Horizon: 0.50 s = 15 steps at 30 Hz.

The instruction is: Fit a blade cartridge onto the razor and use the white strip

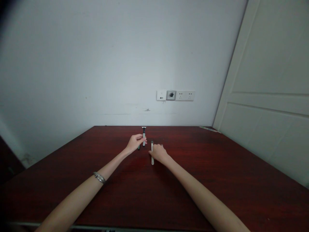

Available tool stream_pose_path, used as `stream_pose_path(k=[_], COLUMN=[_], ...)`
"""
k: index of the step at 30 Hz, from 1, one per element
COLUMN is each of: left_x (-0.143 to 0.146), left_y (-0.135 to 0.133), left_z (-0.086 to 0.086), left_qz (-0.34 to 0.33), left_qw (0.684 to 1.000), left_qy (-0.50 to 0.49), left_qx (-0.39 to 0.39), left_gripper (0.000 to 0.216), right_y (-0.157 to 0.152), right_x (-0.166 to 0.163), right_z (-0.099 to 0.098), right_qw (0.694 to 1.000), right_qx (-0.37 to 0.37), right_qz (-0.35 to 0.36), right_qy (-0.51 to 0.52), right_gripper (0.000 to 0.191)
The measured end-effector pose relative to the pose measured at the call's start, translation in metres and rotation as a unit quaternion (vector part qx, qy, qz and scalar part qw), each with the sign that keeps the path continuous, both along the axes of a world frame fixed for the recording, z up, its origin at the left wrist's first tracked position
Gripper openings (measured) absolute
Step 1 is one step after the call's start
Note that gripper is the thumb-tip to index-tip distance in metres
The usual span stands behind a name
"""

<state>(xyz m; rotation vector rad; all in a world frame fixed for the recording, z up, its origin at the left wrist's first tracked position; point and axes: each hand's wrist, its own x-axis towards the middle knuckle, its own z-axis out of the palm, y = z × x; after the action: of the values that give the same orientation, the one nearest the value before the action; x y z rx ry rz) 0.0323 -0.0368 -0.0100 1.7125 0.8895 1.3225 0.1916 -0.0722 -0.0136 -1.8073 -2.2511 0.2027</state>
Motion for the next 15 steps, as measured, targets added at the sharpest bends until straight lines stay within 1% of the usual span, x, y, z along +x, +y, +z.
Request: stream_pose_path(k=[5,9,12,15], left_x=[0.0,0.0,-0.001,-0.003], left_y=[-0.001,-0.003,-0.005,-0.003], left_z=[0.0,0.002,0.004,0.001], left_qz=[-0.002,-0.004,-0.003,-0.004], left_qw=[1.0,1.0,1.0,1.0], left_qy=[0.001,0.0,-0.002,-0.004], left_qx=[-0.003,-0.005,-0.009,-0.014], left_gripper=[0.025,0.027,0.026,0.025], right_y=[0.003,0.002,0.001,0.003], right_x=[-0.004,-0.003,0.0,0.005], right_z=[-0.006,-0.008,-0.005,0.003], right_qw=[1.0,1.0,1.0,1.0], right_qx=[0.0,0.007,0.012,0.016], right_qz=[0.005,0.008,-0.002,-0.012], right_qy=[-0.007,-0.015,-0.011,0.012], right_gripper=[0.026,0.027,0.028,0.025])
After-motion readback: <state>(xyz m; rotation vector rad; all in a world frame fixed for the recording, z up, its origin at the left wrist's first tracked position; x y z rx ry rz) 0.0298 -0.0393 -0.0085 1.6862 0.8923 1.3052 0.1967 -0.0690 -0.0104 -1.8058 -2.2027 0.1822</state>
